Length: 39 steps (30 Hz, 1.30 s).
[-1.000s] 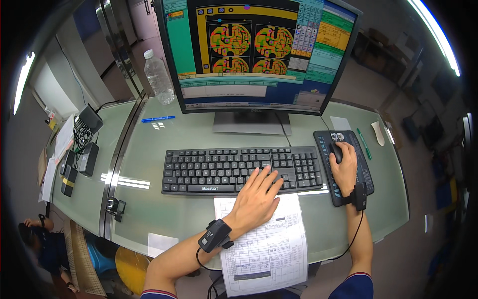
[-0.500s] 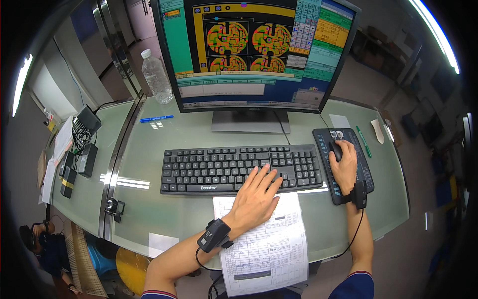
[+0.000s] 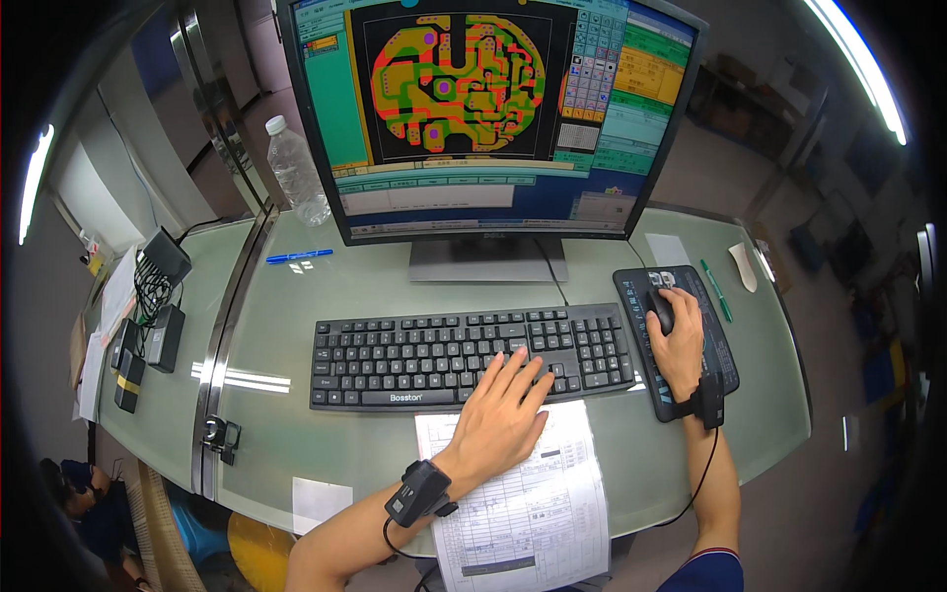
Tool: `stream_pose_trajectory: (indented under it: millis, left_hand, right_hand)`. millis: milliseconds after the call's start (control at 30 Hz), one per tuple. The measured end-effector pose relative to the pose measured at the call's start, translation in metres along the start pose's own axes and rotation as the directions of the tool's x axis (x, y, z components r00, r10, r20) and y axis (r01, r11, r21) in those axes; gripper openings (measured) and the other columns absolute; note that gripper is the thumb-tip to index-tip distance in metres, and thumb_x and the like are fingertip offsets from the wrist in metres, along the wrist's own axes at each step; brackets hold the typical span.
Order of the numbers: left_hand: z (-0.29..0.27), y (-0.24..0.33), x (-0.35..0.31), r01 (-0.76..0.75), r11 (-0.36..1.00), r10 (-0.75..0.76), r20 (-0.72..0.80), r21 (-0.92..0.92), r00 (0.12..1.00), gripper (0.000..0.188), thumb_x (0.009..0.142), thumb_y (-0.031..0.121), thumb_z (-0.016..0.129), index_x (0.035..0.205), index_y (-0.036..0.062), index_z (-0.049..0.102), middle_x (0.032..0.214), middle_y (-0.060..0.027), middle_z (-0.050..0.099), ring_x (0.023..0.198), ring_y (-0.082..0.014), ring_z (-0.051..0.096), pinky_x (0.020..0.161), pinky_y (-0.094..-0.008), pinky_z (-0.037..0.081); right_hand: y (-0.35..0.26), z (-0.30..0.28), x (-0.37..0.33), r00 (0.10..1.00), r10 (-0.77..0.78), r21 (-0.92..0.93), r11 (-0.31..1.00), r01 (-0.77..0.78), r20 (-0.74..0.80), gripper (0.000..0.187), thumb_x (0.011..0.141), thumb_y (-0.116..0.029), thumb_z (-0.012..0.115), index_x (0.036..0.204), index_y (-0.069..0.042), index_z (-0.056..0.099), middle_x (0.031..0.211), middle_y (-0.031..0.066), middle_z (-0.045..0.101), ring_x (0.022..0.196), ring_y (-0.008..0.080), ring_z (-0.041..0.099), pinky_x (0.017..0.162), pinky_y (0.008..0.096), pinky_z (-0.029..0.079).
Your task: Using technical CAM/CAD software on a computer to inspect drawings while referencing a physical document.
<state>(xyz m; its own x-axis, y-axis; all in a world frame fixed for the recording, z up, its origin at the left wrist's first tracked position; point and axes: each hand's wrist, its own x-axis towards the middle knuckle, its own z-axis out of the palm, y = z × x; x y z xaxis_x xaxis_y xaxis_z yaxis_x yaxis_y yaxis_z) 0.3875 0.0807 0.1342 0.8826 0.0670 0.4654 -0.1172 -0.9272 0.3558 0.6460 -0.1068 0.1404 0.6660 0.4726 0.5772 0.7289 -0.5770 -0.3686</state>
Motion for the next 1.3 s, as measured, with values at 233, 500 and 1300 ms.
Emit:
stream_pose_trajectory:
  millis: [233, 500, 1300]
  left_hand:
    - [-0.005, 0.002, 0.002, -0.011, 1.0, 0.01, -0.034, -0.024, 0.999, 0.04, 0.087, 0.012, 0.075, 0.124, -0.001, 0.069, 0.134, -0.0199, 0.064, 0.138, -0.0396, 0.052, 0.119, -0.0546, 0.038]
    - [-0.008, 0.002, 0.004, 0.016, 0.995, -0.021, -0.052, -0.103, 0.998, 0.035, 0.082, 0.006, 0.075, 0.116, 0.0004, 0.074, 0.122, -0.0144, 0.072, 0.129, -0.0358, 0.061, 0.114, -0.0538, 0.045]
    - [-0.01, 0.004, 0.006, 0.031, 0.993, -0.037, -0.055, -0.115, 0.998, 0.034, 0.081, 0.004, 0.075, 0.114, 0.0015, 0.074, 0.121, -0.0137, 0.072, 0.127, -0.0344, 0.062, 0.114, -0.0526, 0.044]
  right_hand:
    - [-0.004, -0.003, 0.004, 1.0, 0.015, 0.025, 1.0, -0.016, 0.01, 0.038, 0.089, -0.011, 0.071, 0.124, 0.002, 0.065, 0.132, 0.0227, 0.059, 0.121, 0.0421, 0.058, 0.104, 0.0476, 0.048]
    - [-0.003, 0.0, 0.005, 0.997, 0.056, 0.02, 0.998, -0.057, 0.045, 0.04, 0.088, -0.01, 0.072, 0.125, 0.003, 0.065, 0.133, 0.0235, 0.058, 0.123, 0.0424, 0.058, 0.106, 0.0478, 0.048]
    - [-0.001, 0.0, 0.006, 0.998, 0.064, 0.019, 0.998, -0.064, 0.019, 0.038, 0.088, -0.011, 0.074, 0.124, -0.001, 0.067, 0.133, 0.023, 0.06, 0.123, 0.0429, 0.058, 0.104, 0.048, 0.049]
